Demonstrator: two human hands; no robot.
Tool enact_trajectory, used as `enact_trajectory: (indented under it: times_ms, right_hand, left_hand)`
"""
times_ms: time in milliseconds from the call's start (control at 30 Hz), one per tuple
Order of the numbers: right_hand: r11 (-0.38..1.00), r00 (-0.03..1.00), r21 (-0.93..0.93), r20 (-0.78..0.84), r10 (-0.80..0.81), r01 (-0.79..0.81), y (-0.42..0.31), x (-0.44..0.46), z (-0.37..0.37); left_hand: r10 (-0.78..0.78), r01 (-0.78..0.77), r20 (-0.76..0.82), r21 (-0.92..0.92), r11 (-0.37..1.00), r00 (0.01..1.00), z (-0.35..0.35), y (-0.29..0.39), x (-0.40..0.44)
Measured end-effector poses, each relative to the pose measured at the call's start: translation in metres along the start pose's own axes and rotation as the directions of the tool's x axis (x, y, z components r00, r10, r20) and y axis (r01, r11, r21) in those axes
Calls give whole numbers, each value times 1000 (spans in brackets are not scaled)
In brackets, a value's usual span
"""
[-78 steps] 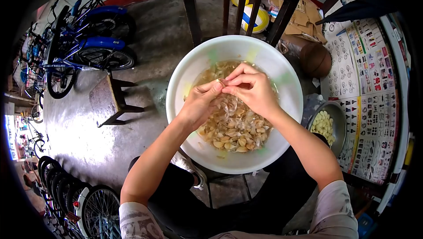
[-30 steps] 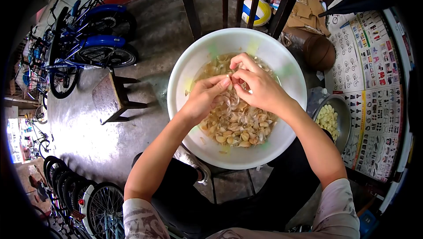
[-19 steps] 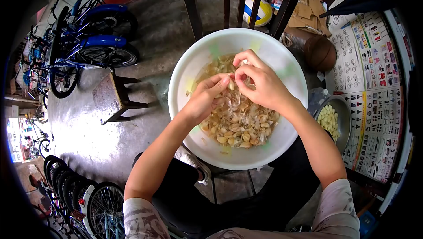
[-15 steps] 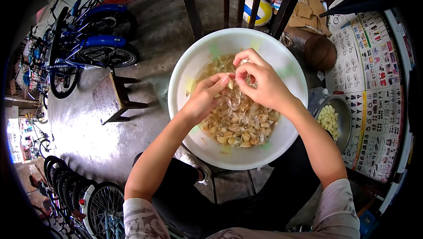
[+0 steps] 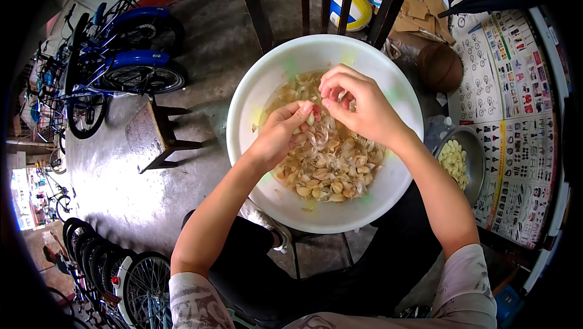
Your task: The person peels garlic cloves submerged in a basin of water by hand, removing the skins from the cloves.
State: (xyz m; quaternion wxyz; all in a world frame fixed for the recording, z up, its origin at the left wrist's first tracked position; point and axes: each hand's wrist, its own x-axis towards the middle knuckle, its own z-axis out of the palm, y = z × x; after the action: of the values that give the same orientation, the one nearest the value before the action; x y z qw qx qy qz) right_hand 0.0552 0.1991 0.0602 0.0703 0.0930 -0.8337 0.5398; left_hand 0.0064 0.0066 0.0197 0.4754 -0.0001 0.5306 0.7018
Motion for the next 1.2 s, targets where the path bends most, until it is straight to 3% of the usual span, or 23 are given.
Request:
enact_trajectory:
  times_ms: [100, 167, 267, 500, 633, 733, 800, 900, 1200]
  right_hand:
    - [993, 995, -109, 77, 58, -49, -3, -1, 0]
    - [960, 992, -274, 124, -22, 56, 4, -4, 2]
    - [953, 995, -298, 98, -27, 56, 8, -4, 6]
    - [946, 990, -313, 127, -53, 90, 15, -4, 9]
    - [960, 991, -278, 131, 6, 30, 12, -4, 13]
    - [969, 993, -245, 116, 23, 6, 9, -3, 12]
    - [972, 994, -234, 109, 21, 5, 11, -2, 10]
    - [966, 981, -247, 154, 118, -77, 20, -3, 9]
    - [982, 996, -184, 69, 60, -46, 28, 0, 7]
  left_hand:
    - [0, -1, -12, -33, 999, 1000, -2, -4, 1]
    - [7, -8, -4, -39, 999, 1000, -2, -3, 1]
    - [7, -6, 21, -36, 999, 1000, -8, -6, 3]
    - [3, -4, 44, 26, 1000, 999, -12, -11, 6]
    - [0, -1, 40, 43, 999, 999, -7, -5, 4]
    - [-13, 13, 19, -3, 1000, 1000, -4, -1, 2]
    - [-41, 33, -78, -98, 995, 996, 0, 2, 0]
    - [-87, 80, -120, -61, 995, 989, -4, 2, 1]
    - [-106, 96, -76, -128, 987, 991, -9, 0, 3]
